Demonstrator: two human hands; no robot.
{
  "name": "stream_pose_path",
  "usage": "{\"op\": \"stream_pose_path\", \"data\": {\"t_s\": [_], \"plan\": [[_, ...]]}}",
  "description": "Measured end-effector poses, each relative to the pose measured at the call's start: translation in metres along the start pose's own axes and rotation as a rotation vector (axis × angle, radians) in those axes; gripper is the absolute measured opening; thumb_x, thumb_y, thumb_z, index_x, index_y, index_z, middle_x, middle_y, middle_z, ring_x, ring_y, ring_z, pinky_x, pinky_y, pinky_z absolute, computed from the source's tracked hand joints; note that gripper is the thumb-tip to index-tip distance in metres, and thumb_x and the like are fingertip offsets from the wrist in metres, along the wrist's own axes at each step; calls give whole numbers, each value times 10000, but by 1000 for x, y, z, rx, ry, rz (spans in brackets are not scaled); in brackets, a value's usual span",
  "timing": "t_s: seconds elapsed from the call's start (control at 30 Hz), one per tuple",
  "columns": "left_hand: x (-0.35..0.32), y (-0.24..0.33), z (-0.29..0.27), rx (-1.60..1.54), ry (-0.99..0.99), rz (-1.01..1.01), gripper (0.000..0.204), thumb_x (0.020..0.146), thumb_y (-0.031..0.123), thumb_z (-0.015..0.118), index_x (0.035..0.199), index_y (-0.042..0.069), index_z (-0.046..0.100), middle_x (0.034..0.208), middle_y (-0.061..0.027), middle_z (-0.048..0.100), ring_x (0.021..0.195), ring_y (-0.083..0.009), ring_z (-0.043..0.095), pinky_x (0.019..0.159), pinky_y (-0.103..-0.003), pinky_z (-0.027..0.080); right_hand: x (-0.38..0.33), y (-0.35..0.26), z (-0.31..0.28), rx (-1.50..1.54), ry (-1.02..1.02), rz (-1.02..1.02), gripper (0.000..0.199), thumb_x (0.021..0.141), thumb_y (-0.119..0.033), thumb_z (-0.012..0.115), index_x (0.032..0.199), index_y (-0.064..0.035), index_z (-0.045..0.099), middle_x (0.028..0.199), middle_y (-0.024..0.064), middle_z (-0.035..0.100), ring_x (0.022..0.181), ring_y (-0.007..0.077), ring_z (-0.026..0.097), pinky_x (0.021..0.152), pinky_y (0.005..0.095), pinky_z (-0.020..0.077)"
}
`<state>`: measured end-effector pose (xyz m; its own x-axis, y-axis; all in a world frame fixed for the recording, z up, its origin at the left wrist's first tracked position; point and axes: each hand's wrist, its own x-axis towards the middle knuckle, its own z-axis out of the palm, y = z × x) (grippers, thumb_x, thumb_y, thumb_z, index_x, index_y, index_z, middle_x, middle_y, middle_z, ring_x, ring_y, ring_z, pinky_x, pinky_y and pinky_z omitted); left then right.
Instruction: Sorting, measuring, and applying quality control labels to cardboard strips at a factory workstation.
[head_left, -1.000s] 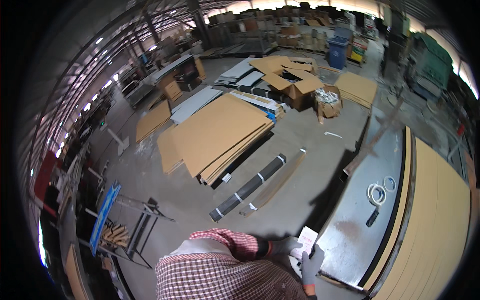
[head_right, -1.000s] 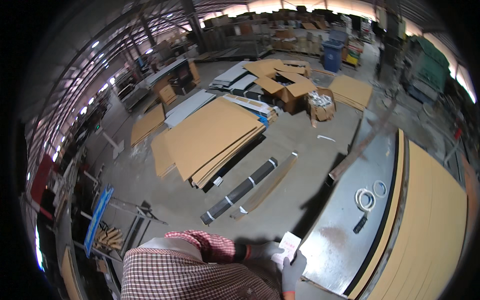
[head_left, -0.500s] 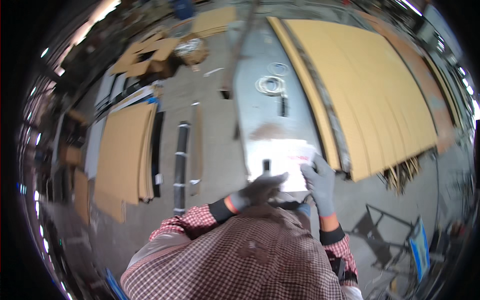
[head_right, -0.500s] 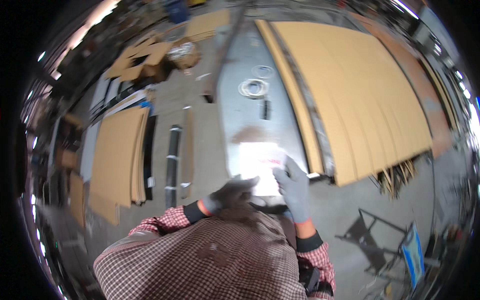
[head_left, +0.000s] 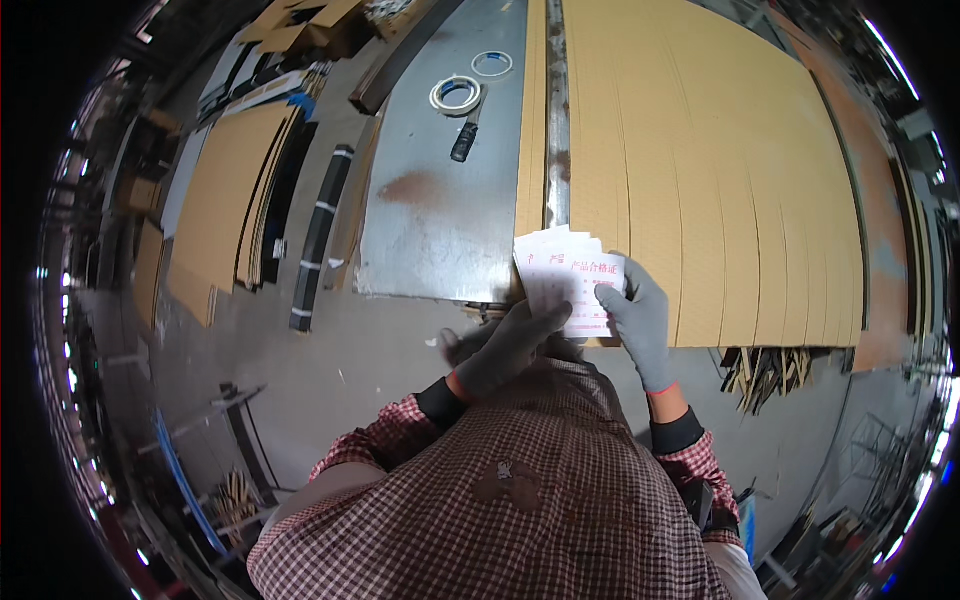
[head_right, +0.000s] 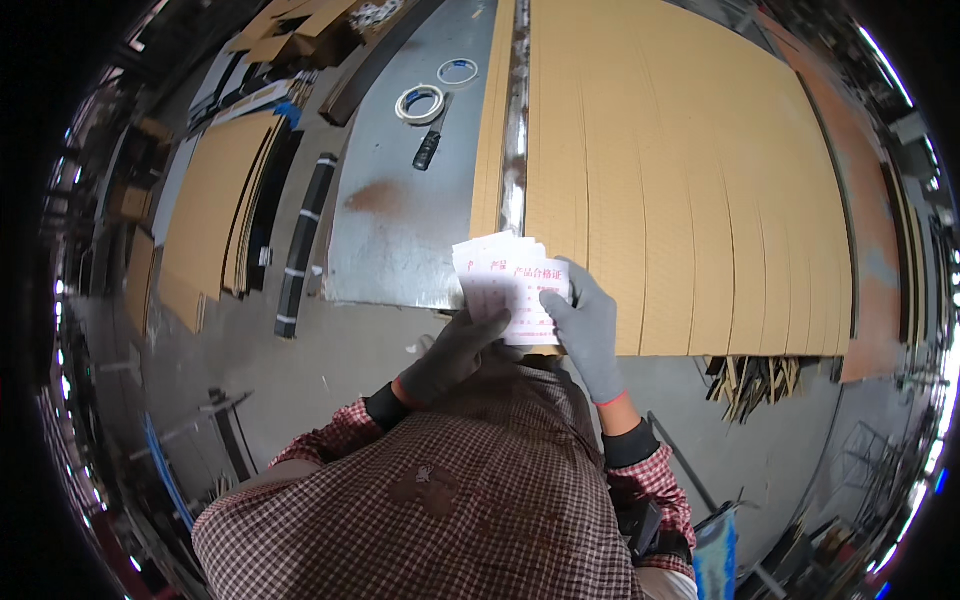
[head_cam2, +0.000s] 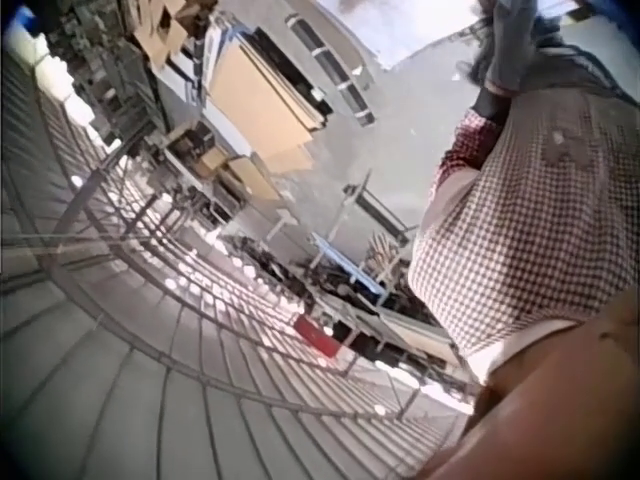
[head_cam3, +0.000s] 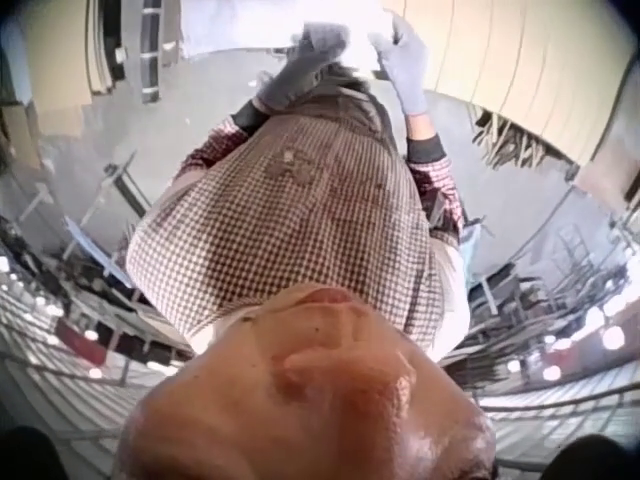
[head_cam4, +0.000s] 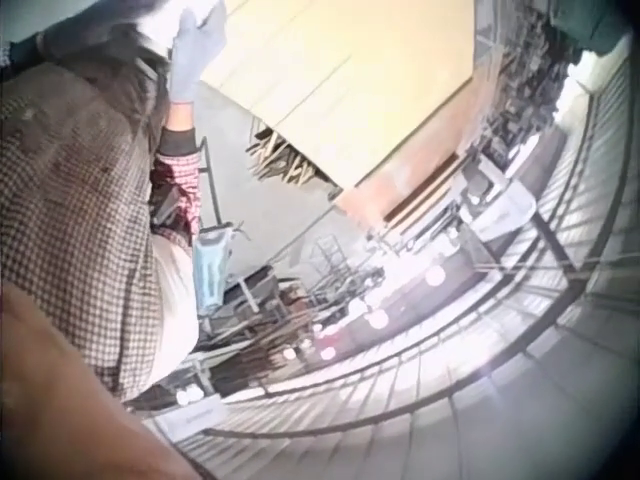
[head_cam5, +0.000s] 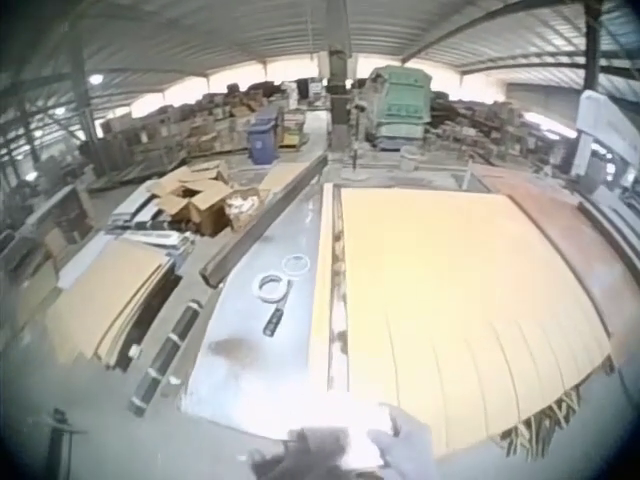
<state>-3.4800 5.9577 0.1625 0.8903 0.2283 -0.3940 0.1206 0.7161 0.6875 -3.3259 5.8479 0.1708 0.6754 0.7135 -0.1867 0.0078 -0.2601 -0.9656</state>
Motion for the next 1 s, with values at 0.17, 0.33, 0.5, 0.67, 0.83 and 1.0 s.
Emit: {"op": "stream_pose_path", "data": {"t_s": [0.17,0.33,0.5,0.67,0.83,1.0], "plan": [[-21,-35,0,-154,249,112,352,954,156,496,1269,3,456,1108,-60,577,1004,-154,579,801,-294,522,5,43,-54,-275,-67,-197,372,874,-95,599,1221,24,542,705,10,599,583,44,512,503,207,422],[-53,-38,-17,14,557,273,354,908,80,537,1246,-19,492,1100,-85,606,919,-164,624,748,-292,538,21,23,-60,55,153,3,332,854,-78,594,1175,-6,557,728,21,590,597,58,539,499,215,439],[-43,-20,6,294,382,289,285,933,105,526,1183,-32,543,1111,-102,609,979,-151,595,822,-270,479,46,73,-21,-624,434,-471,399,820,-90,636,1187,25,528,836,51,569,698,121,544,583,254,469],[-26,-45,-13,223,357,272,311,907,85,552,1190,-37,514,1081,-109,612,917,-189,640,738,-311,554,-14,14,15,-21,-51,-133,387,775,-94,679,1121,43,574,874,67,633,788,140,606,710,278,501],[-20,-50,-2,137,234,302,325,963,136,449,1250,-17,453,1106,-111,597,950,-233,633,754,-337,555,-17,35,6,184,-153,-43,280,782,-62,655,1044,35,631,891,31,644,768,110,591,681,273,495],[-14,-42,0,321,322,295,330,952,171,510,1224,-16,493,1075,-98,608,930,-180,615,768,-312,527,36,48,-94,-55,164,-11,308,779,-56,655,1071,31,612,865,33,635,714,84,568,586,259,480]]}}
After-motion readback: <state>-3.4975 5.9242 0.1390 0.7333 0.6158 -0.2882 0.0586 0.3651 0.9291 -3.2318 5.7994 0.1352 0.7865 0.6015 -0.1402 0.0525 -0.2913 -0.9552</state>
